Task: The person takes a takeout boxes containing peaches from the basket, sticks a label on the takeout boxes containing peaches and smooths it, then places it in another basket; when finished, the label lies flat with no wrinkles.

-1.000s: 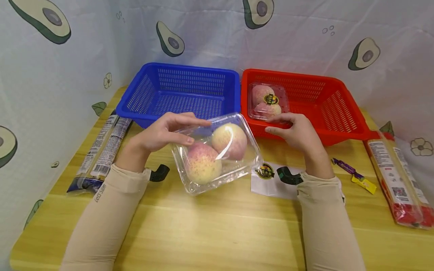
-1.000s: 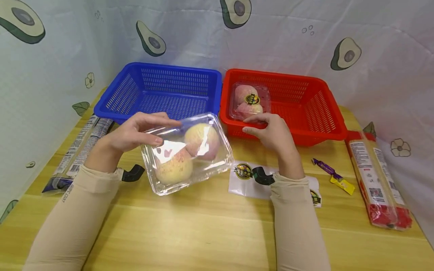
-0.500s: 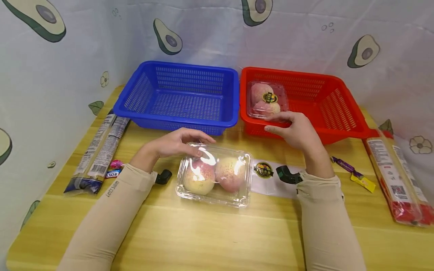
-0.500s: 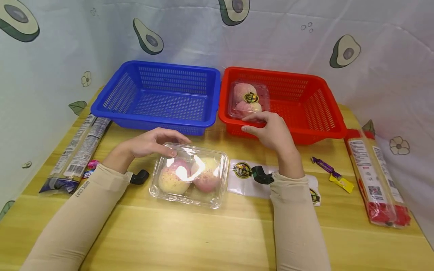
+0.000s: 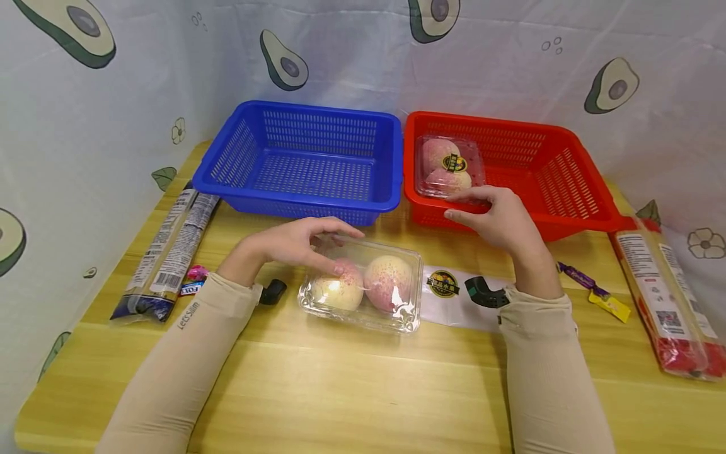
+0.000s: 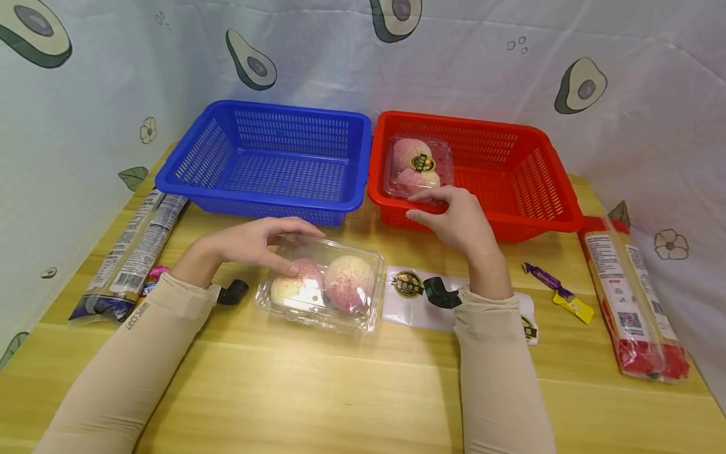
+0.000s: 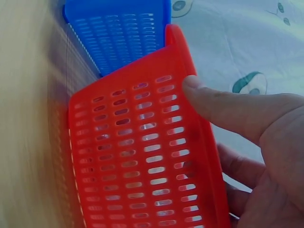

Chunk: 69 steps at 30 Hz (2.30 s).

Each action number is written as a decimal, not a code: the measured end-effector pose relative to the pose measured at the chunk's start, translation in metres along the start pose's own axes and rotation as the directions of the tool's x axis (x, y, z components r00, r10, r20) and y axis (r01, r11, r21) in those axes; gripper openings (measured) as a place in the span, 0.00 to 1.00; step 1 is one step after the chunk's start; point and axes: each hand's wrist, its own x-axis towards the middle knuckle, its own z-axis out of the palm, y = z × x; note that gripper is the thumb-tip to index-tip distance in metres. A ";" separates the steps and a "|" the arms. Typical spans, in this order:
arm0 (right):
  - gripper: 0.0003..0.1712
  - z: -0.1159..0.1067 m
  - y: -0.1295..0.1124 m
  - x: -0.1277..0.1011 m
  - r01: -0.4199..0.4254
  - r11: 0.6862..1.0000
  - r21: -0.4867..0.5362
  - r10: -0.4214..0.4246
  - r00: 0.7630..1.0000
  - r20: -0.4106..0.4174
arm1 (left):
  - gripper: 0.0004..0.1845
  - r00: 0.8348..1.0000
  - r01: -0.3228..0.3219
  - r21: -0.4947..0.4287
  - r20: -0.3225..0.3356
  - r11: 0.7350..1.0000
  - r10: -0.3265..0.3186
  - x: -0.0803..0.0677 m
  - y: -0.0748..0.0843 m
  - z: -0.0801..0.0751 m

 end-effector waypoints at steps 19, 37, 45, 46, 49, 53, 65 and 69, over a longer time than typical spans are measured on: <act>0.18 -0.009 -0.003 -0.015 0.189 0.981 -0.032 -0.156 0.885 0.438 | 0.44 0.997 0.032 0.038 0.065 0.999 -0.034 -0.003 0.009 0.002; 0.14 0.028 0.016 0.004 0.083 0.989 -0.122 0.020 0.743 0.668 | 0.42 0.999 0.034 0.102 0.011 0.994 -0.035 0.000 0.009 0.006; 0.08 0.027 0.014 0.003 0.061 0.982 -0.178 0.070 0.758 0.648 | 0.43 0.998 0.052 0.090 0.019 0.995 -0.054 0.000 0.009 0.006; 0.07 0.026 0.014 0.002 0.067 0.983 -0.173 0.063 0.757 0.650 | 0.43 0.998 0.053 0.087 0.021 0.995 -0.055 -0.001 0.009 0.006; 0.06 0.023 0.012 0.001 0.093 0.984 -0.155 0.030 0.760 0.649 | 0.43 0.998 0.050 0.083 0.022 0.995 -0.052 -0.001 0.008 0.006; 0.05 0.014 0.010 -0.003 0.106 0.988 -0.109 -0.009 0.757 0.654 | 0.43 0.999 0.044 0.079 0.024 0.996 -0.046 0.000 0.008 0.006; 0.05 -0.008 -0.003 -0.017 0.140 0.990 0.010 -0.122 0.827 0.548 | 0.43 0.999 0.027 0.077 0.030 0.997 -0.029 0.000 0.009 0.006; 0.09 -0.011 -0.016 -0.021 0.205 0.972 0.118 -0.236 0.881 0.409 | 0.43 1.000 0.016 0.070 0.026 0.997 -0.018 0.000 0.008 0.007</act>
